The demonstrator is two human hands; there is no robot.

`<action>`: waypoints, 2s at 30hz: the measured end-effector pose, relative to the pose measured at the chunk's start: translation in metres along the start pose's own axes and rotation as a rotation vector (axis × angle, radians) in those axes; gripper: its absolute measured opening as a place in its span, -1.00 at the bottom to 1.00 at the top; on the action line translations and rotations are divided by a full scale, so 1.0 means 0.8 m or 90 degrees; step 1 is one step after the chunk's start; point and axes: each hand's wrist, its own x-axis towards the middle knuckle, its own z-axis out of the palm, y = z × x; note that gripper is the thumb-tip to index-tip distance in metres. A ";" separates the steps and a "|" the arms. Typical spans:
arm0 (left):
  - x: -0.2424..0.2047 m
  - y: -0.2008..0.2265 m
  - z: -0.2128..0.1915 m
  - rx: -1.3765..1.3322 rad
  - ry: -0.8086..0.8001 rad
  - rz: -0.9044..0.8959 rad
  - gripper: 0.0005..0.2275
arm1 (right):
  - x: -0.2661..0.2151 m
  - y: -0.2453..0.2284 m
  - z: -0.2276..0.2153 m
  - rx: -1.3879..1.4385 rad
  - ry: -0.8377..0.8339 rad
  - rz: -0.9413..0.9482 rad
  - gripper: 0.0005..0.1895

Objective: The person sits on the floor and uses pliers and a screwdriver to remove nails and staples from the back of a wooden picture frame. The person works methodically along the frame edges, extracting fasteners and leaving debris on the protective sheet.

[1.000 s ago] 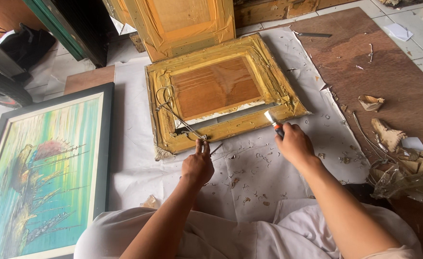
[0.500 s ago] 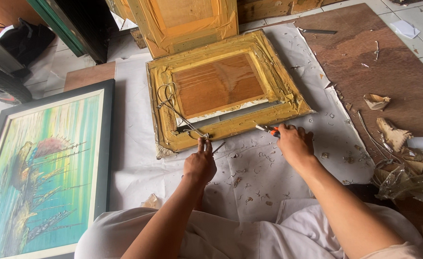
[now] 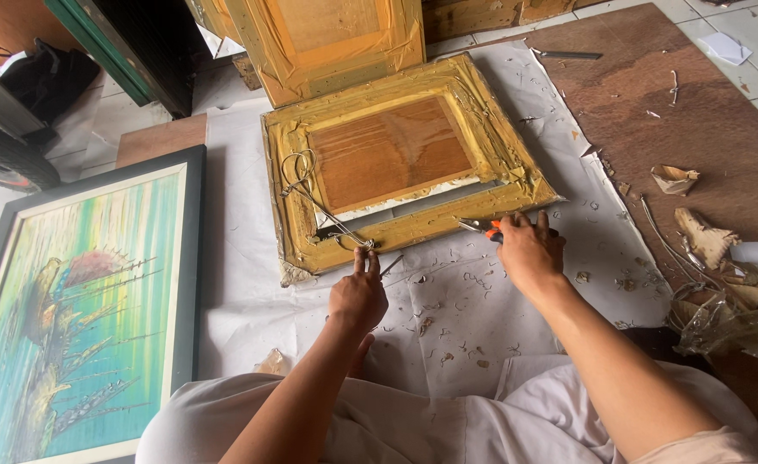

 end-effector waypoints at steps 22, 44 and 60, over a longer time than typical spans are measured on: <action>-0.009 0.004 -0.013 -0.009 -0.025 -0.016 -0.43 | -0.017 0.005 -0.043 0.828 -0.321 0.304 -0.41; -0.003 0.002 -0.005 -0.016 -0.013 -0.010 -0.44 | 0.017 0.035 0.030 -0.086 -0.035 0.053 -0.68; -0.005 0.012 -0.007 0.068 -0.053 -0.012 -0.43 | 0.011 0.047 -0.060 0.246 -0.230 0.103 -0.66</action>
